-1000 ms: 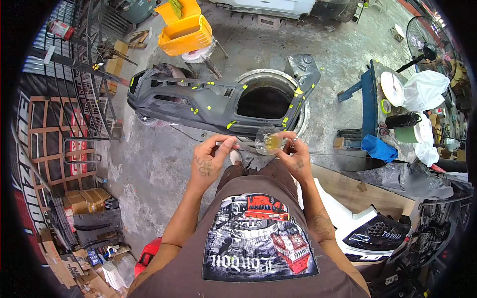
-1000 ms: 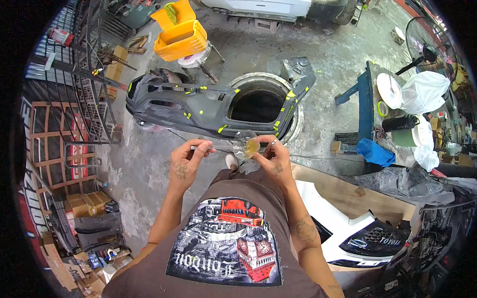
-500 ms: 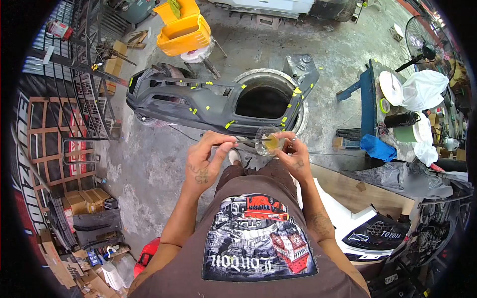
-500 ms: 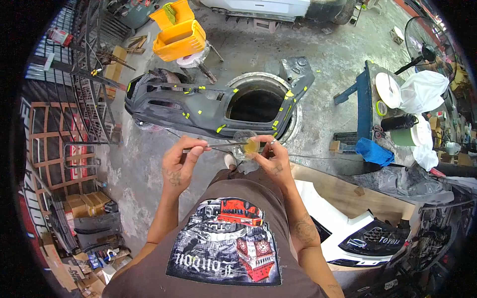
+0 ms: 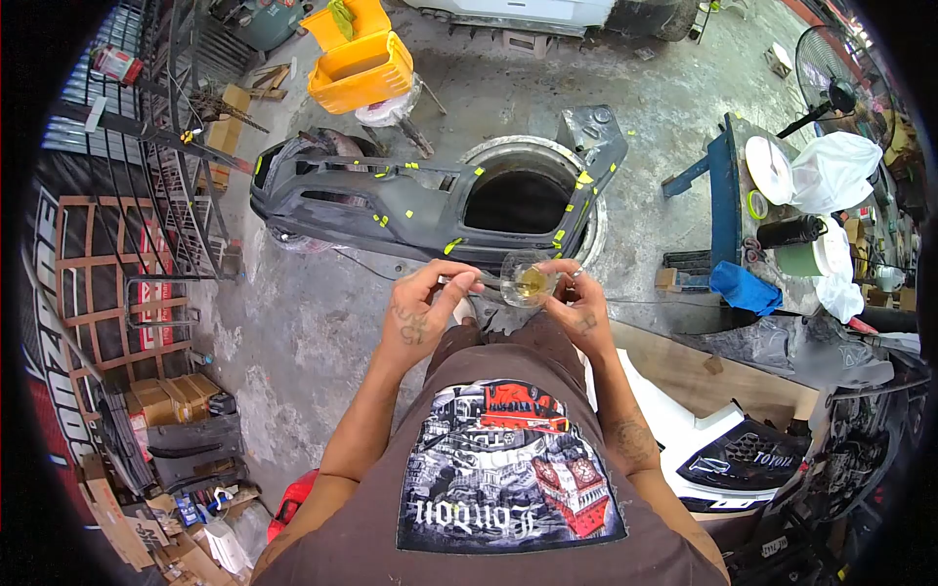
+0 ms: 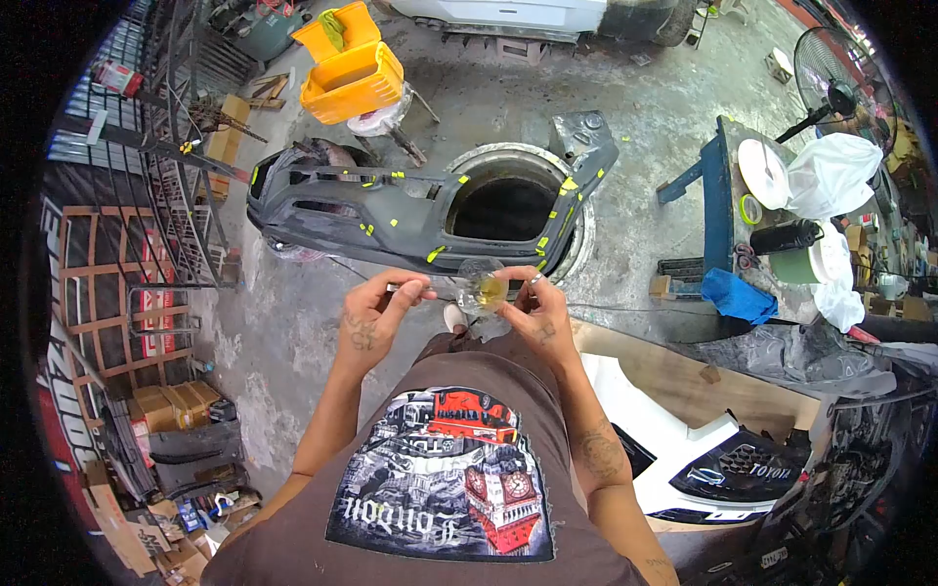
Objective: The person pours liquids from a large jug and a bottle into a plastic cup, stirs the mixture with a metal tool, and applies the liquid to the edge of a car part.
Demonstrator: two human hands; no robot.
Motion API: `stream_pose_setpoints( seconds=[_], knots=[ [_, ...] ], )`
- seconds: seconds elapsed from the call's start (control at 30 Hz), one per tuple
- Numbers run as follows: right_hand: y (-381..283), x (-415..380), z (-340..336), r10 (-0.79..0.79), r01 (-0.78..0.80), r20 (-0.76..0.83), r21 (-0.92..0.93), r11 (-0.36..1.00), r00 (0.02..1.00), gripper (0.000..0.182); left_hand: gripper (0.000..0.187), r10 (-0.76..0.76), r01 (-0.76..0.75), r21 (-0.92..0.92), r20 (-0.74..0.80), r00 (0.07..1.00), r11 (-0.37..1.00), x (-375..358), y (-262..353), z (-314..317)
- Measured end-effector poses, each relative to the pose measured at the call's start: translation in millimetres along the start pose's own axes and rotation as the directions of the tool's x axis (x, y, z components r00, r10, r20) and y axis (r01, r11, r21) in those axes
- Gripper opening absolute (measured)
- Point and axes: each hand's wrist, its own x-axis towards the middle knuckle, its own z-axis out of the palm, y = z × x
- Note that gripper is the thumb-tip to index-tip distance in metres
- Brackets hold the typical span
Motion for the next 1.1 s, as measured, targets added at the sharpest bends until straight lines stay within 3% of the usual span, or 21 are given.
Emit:
stream_pose_setpoints(
  seconds=[0.07, 0.13, 0.17, 0.23, 0.27, 0.33, 0.43, 0.47, 0.53, 0.63, 0.77, 0.87, 1.1],
  knots=[
    [-0.2, 2.8, 0.0, 0.001, -0.001, -0.008, 0.016, 1.0, 1.0, 0.037, 0.016, 0.003, -0.004, 0.01, 0.05, 0.999, 1.0, 1.5, 2.5, -3.7],
    [-5.2, 1.9, -1.0, 0.006, -0.006, 0.007, -0.006, 1.0, 1.0, 0.037, 0.016, 0.157, -0.156, 0.102, 0.003, 0.988, 0.982, 1.2, 9.9, -7.0],
    [-7.0, 1.8, -0.6, 0.006, -0.006, 0.009, -0.005, 1.0, 1.0, 0.037, 0.016, 0.156, -0.156, 0.103, 0.001, 0.988, 0.982, 3.2, 8.7, -8.5],
    [-10.6, 3.6, 0.4, -0.008, 0.009, 0.02, -0.027, 1.0, 1.0, 0.038, 0.017, 0.221, -0.264, 0.246, 0.19, 0.957, 0.933, 8.7, 4.4, -11.4],
    [-12.0, 4.5, 0.1, -0.011, 0.012, 0.021, -0.028, 1.0, 1.0, 0.038, 0.017, 0.223, -0.266, 0.247, 0.188, 0.956, 0.932, 8.1, 2.9, -10.3],
    [-13.7, 1.8, -1.5, 0.016, -0.015, 0.04, -0.045, 0.999, 0.999, 0.037, 0.018, 0.052, -0.052, 0.0, 0.003, 0.999, 0.999, 4.0, 0.5, -6.0],
    [-20.7, 2.0, -0.1, -0.033, 0.036, 0.047, -0.071, 0.997, 0.998, 0.037, 0.019, -0.004, -0.016, 0.138, 0.141, 0.99, 0.99, 7.1, 1.9, -9.7],
    [-20.4, 2.9, 0.8, -0.034, 0.038, 0.049, -0.073, 0.997, 0.998, 0.037, 0.019, -0.003, -0.016, 0.137, 0.138, 0.99, 0.99, 6.9, 0.2, -8.4],
    [-18.1, 2.2, 2.1, -0.077, 0.081, 0.042, -0.104, 0.991, 0.996, 0.037, 0.02, 0.03, -0.029, 0.053, -0.018, 0.999, 0.998, 5.8, -4.6, -3.9],
    [-16.8, 2.5, 1.2, -0.096, 0.102, 0.052, -0.124, 0.987, 0.994, 0.038, 0.02, -0.079, 0.079, 0.01, 0.069, 0.994, 0.997, 5.8, -3.0, -6.6],
    [-14.7, 3.6, 2.3, -0.092, 0.095, 0.032, -0.099, 0.991, 0.995, 0.037, 0.02, -0.116, 0.113, 0.059, 0.054, 0.992, 0.992, 6.4, 0.3, -8.0],
    [-14.6, 2.2, 0.7, -0.049, 0.052, 0.029, -0.11, 0.993, 0.998, 0.037, 0.018, -0.055, 0.055, -0.102, 0.01, 0.998, 0.993, -0.7, 8.5, -8.2],
    [4.2, 5.8, 3.8, -0.011, 0.011, 0.02, 0.024, 1.0, 1.0, 0.039, 0.011, 0.316, -0.317, 0.107, 0.027, 0.948, 0.942, -3.4, 32.5, -27.1]
  ],
)
